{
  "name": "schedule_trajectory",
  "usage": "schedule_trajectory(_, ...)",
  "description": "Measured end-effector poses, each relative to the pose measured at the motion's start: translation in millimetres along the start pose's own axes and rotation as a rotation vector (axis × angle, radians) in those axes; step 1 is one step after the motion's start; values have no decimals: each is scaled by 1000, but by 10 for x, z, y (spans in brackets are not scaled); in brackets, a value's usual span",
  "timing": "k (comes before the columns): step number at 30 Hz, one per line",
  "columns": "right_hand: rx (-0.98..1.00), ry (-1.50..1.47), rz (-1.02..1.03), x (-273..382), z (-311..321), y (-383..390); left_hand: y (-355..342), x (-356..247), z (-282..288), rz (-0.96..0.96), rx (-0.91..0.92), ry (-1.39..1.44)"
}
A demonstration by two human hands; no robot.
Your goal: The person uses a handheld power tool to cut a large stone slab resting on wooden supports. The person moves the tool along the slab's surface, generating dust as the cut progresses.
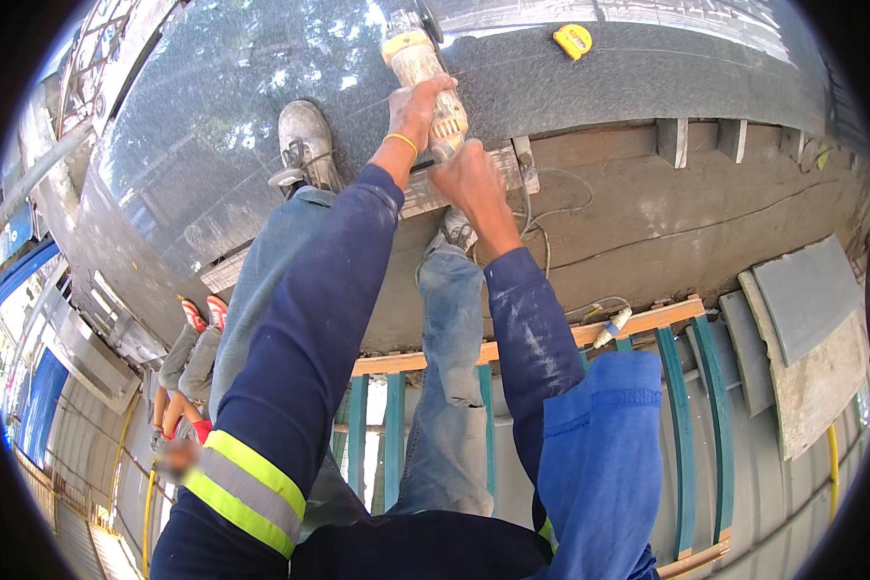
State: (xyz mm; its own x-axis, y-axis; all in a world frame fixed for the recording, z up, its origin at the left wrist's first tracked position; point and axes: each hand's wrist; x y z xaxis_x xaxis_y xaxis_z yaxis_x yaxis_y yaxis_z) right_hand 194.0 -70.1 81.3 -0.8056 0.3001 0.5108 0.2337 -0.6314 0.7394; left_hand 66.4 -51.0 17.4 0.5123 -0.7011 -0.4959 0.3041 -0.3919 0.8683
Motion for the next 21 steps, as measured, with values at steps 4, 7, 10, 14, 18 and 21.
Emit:
schedule_trajectory(4, 7, -34, 36, 86, -15, -178, -218, -43, 67, -9, 4, -11)
schedule_trajectory(7, 39, -55, -3, 129, 17, -173, -308, -22, 115, 4, 32, -5)
schedule_trajectory(10, 13, -22, -11, 61, 33, -69, -140, 27, 29, 22, 17, -12)
schedule_trajectory(14, 28, -9, -27, -55, 41, 113, 89, 159, -31, 37, 17, 50)
schedule_trajectory(18, -8, 3, 11, -85, 14, 119, 108, 122, -33, 23, -13, 47)
schedule_trajectory(21, -10, -18, 32, -60, -20, -30, 3, 33, -21, -5, -13, 19)
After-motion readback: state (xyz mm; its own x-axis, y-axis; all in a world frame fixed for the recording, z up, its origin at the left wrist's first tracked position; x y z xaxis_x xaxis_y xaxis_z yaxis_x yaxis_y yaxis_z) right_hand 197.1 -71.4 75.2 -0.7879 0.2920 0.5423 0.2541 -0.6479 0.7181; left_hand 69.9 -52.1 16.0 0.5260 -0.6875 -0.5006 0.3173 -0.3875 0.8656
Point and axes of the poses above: each hand's wrist, its own y-axis away from the middle knuckle, its own z-axis out of the back of the hand, x = y × z, and after that the axes turned 9 degrees about -y, right-handed
